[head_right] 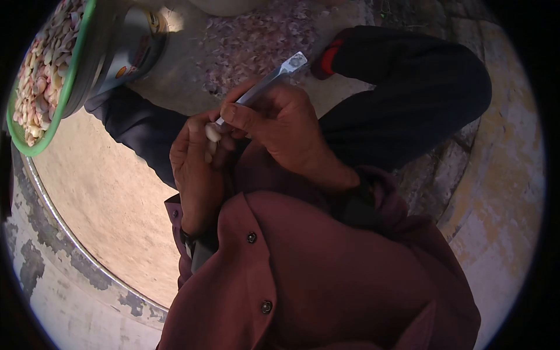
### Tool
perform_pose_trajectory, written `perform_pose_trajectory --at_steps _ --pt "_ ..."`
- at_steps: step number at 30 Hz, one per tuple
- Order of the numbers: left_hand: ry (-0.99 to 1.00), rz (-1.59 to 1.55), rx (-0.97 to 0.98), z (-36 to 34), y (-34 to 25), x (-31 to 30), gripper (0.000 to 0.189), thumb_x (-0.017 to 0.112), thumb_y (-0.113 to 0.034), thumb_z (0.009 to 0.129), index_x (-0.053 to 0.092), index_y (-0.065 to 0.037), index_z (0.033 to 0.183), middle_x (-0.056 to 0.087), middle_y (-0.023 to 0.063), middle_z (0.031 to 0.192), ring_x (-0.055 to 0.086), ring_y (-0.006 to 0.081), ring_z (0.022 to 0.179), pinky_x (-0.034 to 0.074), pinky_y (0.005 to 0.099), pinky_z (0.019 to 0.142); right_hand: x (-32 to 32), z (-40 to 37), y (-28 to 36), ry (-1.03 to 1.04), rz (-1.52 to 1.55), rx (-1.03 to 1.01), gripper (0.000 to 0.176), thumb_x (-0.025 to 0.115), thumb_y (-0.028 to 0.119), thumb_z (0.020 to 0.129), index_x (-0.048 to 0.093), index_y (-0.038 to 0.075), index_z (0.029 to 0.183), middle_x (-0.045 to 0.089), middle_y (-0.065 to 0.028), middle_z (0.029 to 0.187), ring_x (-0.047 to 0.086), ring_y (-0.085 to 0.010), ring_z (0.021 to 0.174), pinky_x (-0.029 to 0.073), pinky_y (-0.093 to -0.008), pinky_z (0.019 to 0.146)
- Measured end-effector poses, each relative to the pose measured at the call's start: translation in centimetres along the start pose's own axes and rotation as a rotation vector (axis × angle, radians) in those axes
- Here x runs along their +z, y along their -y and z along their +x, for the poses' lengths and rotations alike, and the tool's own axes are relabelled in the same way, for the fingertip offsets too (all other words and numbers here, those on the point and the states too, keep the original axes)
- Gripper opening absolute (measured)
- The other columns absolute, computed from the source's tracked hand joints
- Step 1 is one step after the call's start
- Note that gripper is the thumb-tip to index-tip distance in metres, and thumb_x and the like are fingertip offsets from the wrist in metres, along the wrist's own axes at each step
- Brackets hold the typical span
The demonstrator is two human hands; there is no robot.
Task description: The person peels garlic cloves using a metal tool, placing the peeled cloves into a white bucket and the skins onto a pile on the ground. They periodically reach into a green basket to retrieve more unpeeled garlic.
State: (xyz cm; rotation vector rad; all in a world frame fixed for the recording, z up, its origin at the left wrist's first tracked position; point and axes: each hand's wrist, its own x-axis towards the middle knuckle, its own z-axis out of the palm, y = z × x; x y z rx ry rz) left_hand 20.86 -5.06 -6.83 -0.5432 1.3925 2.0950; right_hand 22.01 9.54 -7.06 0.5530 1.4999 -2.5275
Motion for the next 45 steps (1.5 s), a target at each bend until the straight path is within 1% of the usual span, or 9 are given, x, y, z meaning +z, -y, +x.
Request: perform_pose_trajectory --at_steps 11,13,19,25,32,36,38,41,45 --pt "0.102 -0.06 -0.078 0.9 -0.7 -0.1 0.016 0.055 -0.022 0.098 0.053 -0.006 0.099 0.056 0.0016 0.078 0.04 0.0042 0.058 0.032 0.0181 0.054 -0.8 1.1 -0.2 -0.009 0.104 -0.02 0.011 0.06 0.013 0.093 0.06 0.003 0.1 0.067 -0.011 0.097 0.063 -0.0144 0.085 0.05 -0.028 0.076" --pt "0.146 -0.198 -0.071 1.5 -0.7 -0.8 0.011 0.056 -0.018 0.097 0.053 -0.008 0.098 0.057 0.0022 0.08 0.047 0.0043 0.064 0.037 0.0169 0.058 -1.6 1.7 0.3 -0.139 0.392 0.058 0.011 0.059 0.015 0.094 0.06 0.004 0.097 0.067 -0.0097 0.094 0.061 -0.0135 0.083 0.049 -0.0272 0.074" --pt "0.036 -0.255 -0.033 3.4 -4.4 0.5 0.011 0.054 -0.019 0.097 0.055 -0.008 0.102 0.056 0.0043 0.093 0.052 0.0097 0.08 0.042 0.0213 0.067 -4.3 3.0 -2.2 -0.235 0.187 0.011 0.011 0.06 0.015 0.093 0.061 0.005 0.097 0.066 -0.0062 0.093 0.059 -0.0104 0.08 0.048 -0.026 0.073" --pt "0.37 -0.289 0.606 8.6 -14.8 8.7 0.026 0.043 -0.028 0.101 0.056 -0.005 0.105 0.056 0.0077 0.101 0.052 0.0162 0.093 0.041 0.0308 0.085 -4.4 3.2 -3.4 -0.14 -0.075 0.141 0.014 0.06 0.014 0.092 0.062 0.002 0.099 0.065 -0.0036 0.091 0.059 -0.0104 0.081 0.048 -0.0255 0.073" --pt "-0.162 0.748 1.306 15.3 -20.1 12.2 0.037 0.058 -0.026 0.092 0.054 -0.015 0.128 0.041 0.0166 0.139 0.04 0.0292 0.128 0.032 0.0389 0.106 -5.9 3.9 -4.3 -0.062 -0.235 -0.001 0.027 0.062 0.019 0.091 0.058 -0.001 0.109 0.063 -0.0078 0.098 0.061 -0.0177 0.088 0.049 -0.0327 0.076" --pt "-0.14 0.871 1.107 17.1 -21.7 2.6 0.049 0.063 -0.017 0.084 0.047 -0.006 0.129 0.042 0.0225 0.132 0.04 0.0377 0.124 0.035 0.0451 0.101 -6.4 4.0 -5.7 -0.162 -0.777 -0.319 0.018 0.066 0.015 0.087 0.063 -0.002 0.093 0.067 -0.0057 0.085 0.062 -0.0148 0.077 0.051 -0.0297 0.069" --pt "-0.348 0.947 1.083 17.3 -24.0 -4.0 0.044 0.064 -0.014 0.084 0.049 -0.002 0.123 0.047 0.0219 0.122 0.045 0.0353 0.115 0.038 0.0427 0.098 -5.6 4.8 -4.5 -0.278 -0.305 0.028 0.02 0.066 0.016 0.086 0.063 -0.003 0.092 0.067 -0.0064 0.084 0.063 -0.0152 0.076 0.051 -0.0305 0.066" --pt "-0.71 1.253 1.219 17.5 -30.2 -14.0 0.036 0.059 -0.016 0.089 0.052 0.006 0.118 0.052 0.0192 0.114 0.051 0.0304 0.107 0.04 0.0386 0.094 -5.0 5.0 -3.5 -0.232 -0.345 -0.016 0.018 0.065 0.014 0.084 0.064 -0.003 0.091 0.068 -0.0061 0.083 0.063 -0.014 0.076 0.051 -0.0298 0.065" --pt "-0.616 1.09 0.96 19.4 -34.8 -21.8 0.039 0.054 -0.027 0.095 0.051 0.004 0.118 0.056 0.0113 0.1 0.055 0.0197 0.095 0.047 0.0328 0.08 -4.3 5.5 -2.3 -0.211 -0.497 0.066 0.015 0.062 0.012 0.083 0.065 -0.002 0.088 0.068 -0.0061 0.081 0.063 -0.0136 0.077 0.05 -0.0295 0.067"
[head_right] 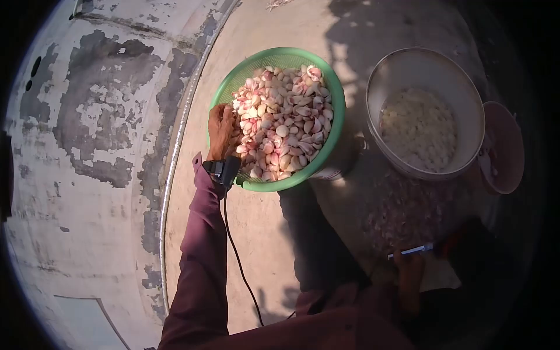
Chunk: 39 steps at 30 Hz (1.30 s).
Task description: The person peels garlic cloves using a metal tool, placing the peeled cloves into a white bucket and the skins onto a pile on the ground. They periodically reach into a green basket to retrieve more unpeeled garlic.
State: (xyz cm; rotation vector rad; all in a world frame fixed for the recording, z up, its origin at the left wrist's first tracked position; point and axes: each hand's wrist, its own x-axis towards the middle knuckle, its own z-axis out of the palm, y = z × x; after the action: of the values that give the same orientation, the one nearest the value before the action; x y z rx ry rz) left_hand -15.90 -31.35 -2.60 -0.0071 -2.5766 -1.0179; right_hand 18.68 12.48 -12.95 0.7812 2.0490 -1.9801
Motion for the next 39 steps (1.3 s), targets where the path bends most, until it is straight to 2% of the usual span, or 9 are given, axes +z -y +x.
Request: perform_pose_trajectory --at_steps 3,6,11,18,24,30,33,38,39 --pt "-0.078 0.152 0.149 0.7 -0.2 0.9 0.033 0.052 -0.024 0.094 0.054 0.003 0.112 0.059 0.0132 0.095 0.057 0.0239 0.093 0.045 0.0377 0.081 0.1 1.5 -2.8 0.062 -0.008 0.0 0.015 0.061 0.012 0.083 0.066 -0.001 0.088 0.067 -0.0064 0.08 0.062 -0.013 0.077 0.049 -0.0305 0.068" --pt "-0.132 0.469 0.284 0.3 -3.0 1.8 0.031 0.044 -0.026 0.095 0.059 0.0 0.105 0.062 0.015 0.094 0.057 0.0284 0.094 0.036 0.0447 0.089 -0.4 3.1 -8.1 0.06 -0.437 -0.541 0.018 0.062 0.016 0.083 0.066 -0.001 0.088 0.067 -0.006 0.08 0.06 -0.0117 0.076 0.048 -0.0317 0.068" --pt "-0.181 0.492 0.234 2.0 2.1 5.0 0.035 0.045 -0.029 0.093 0.066 -0.001 0.092 0.062 0.0201 0.098 0.056 0.037 0.096 0.038 0.0502 0.086 3.8 2.2 -9.5 0.436 -0.407 -0.45 0.02 0.062 0.017 0.084 0.065 -0.001 0.091 0.066 -0.0063 0.082 0.06 -0.0124 0.078 0.048 -0.0324 0.069" --pt "-0.15 0.15 0.022 -2.5 -7.0 2.7 0.042 0.049 -0.033 0.089 0.064 0.005 0.092 0.059 0.025 0.101 0.055 0.0411 0.098 0.042 0.0509 0.086 7.3 1.2 -8.8 0.655 -0.426 -0.301 0.022 0.063 0.019 0.084 0.064 0.0 0.094 0.066 -0.0067 0.085 0.06 -0.0135 0.08 0.048 -0.0332 0.072" --pt "-0.325 0.076 0.471 -1.7 -4.2 11.3 0.037 0.07 -0.033 0.058 0.067 -0.002 0.076 0.058 0.0204 0.087 0.058 0.038 0.088 0.042 0.0507 0.084 9.2 0.0 -7.5 0.788 -0.49 -0.158 0.024 0.064 0.021 0.084 0.064 0.0 0.097 0.065 -0.0071 0.088 0.06 -0.0143 0.082 0.048 -0.0339 0.074" --pt "-0.367 0.084 0.381 -2.2 -6.8 11.1 0.034 0.075 -0.034 0.05 0.07 -0.005 0.068 0.06 0.0188 0.078 0.063 0.0357 0.074 0.051 0.045 0.068 12.4 -2.2 -6.3 0.922 -0.534 -0.009 0.026 0.065 0.023 0.085 0.063 0.001 0.1 0.065 -0.0074 0.09 0.06 -0.0152 0.084 0.048 -0.0347 0.076" --pt "-0.251 0.221 0.324 -0.3 -5.3 11.4 0.023 0.074 -0.028 0.063 0.071 -0.006 0.069 0.063 0.0191 0.079 0.064 0.036 0.074 0.052 0.0409 0.07 14.7 -3.5 -5.6 1.009 -0.556 0.057 0.028 0.065 0.023 0.085 0.063 0.001 0.101 0.065 -0.0076 0.092 0.06 -0.0156 0.085 0.048 -0.035 0.077" --pt "-0.259 -0.094 -0.042 3.8 -2.3 15.9 0.011 0.066 -0.007 0.059 0.056 -0.004 0.054 0.057 0.0167 0.064 0.059 0.0352 0.063 0.046 0.0441 0.061 17.6 -4.9 -4.4 1.104 -0.61 0.165 0.03 0.066 0.025 0.085 0.062 0.002 0.103 0.064 -0.0079 0.094 0.06 -0.0163 0.087 0.047 -0.0356 0.078" --pt "-0.522 -0.291 -0.222 3.6 -3.1 14.8 0.008 0.064 -0.006 0.065 0.057 -0.004 0.062 0.056 0.0169 0.068 0.057 0.0334 0.066 0.046 0.0424 0.063 18.0 -5.1 -4.3 1.108 -0.617 0.194 0.03 0.066 0.025 0.085 0.062 0.002 0.104 0.064 -0.0079 0.094 0.06 -0.0165 0.087 0.047 -0.0357 0.079"
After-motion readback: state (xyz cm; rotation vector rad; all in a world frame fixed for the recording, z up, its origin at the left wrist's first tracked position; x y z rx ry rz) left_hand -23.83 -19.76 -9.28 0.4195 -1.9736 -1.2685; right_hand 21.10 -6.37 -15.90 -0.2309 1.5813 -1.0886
